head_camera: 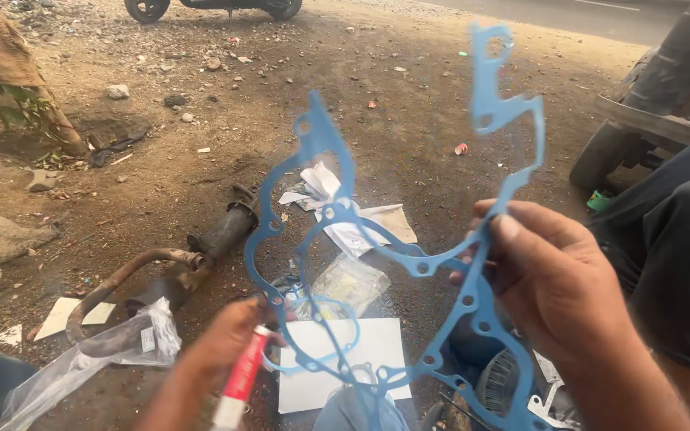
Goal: Applying sealant and installing gaskets onto an engine casing during a mechanical repair.
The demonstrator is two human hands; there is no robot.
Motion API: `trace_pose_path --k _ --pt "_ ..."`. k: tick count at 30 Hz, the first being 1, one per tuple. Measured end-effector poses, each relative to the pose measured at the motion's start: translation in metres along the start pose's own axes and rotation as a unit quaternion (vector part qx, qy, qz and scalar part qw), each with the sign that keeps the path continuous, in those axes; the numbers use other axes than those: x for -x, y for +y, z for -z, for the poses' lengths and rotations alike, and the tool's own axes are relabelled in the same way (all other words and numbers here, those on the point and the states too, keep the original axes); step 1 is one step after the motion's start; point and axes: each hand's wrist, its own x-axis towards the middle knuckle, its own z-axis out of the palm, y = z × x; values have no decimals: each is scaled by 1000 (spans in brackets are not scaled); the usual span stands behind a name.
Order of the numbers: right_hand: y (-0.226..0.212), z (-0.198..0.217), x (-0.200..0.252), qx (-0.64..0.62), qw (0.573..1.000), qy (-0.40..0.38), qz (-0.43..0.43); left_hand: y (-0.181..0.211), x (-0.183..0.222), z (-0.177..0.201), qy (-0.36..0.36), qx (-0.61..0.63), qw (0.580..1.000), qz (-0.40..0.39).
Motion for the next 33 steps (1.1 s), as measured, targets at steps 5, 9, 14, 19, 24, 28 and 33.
trace_pose_path --k 5,9,14,19,24,28,33 --pt "33 14 28 -65 987 137 -57 -56 59 -60 -272 240 931 -29" --pt "101 27 67 -90 949 225 -201 -136 83 -48 -386 293 874 13" --pt "163 20 99 -82 910 229 -337 -194 109 -20 -287 259 911 143" --pt "189 21 101 -6 927 123 -354 -187 122 -11 -161 255 925 232" --pt "176 6 96 51 943 95 -314 -159 141 -15 -161 262 927 215" --pt "158 4 90 10 951 91 -295 -123 148 -29 -109 174 946 252" --pt "95 9 75 -16 956 -19 -294 -148 135 -29 -80 74 959 262"
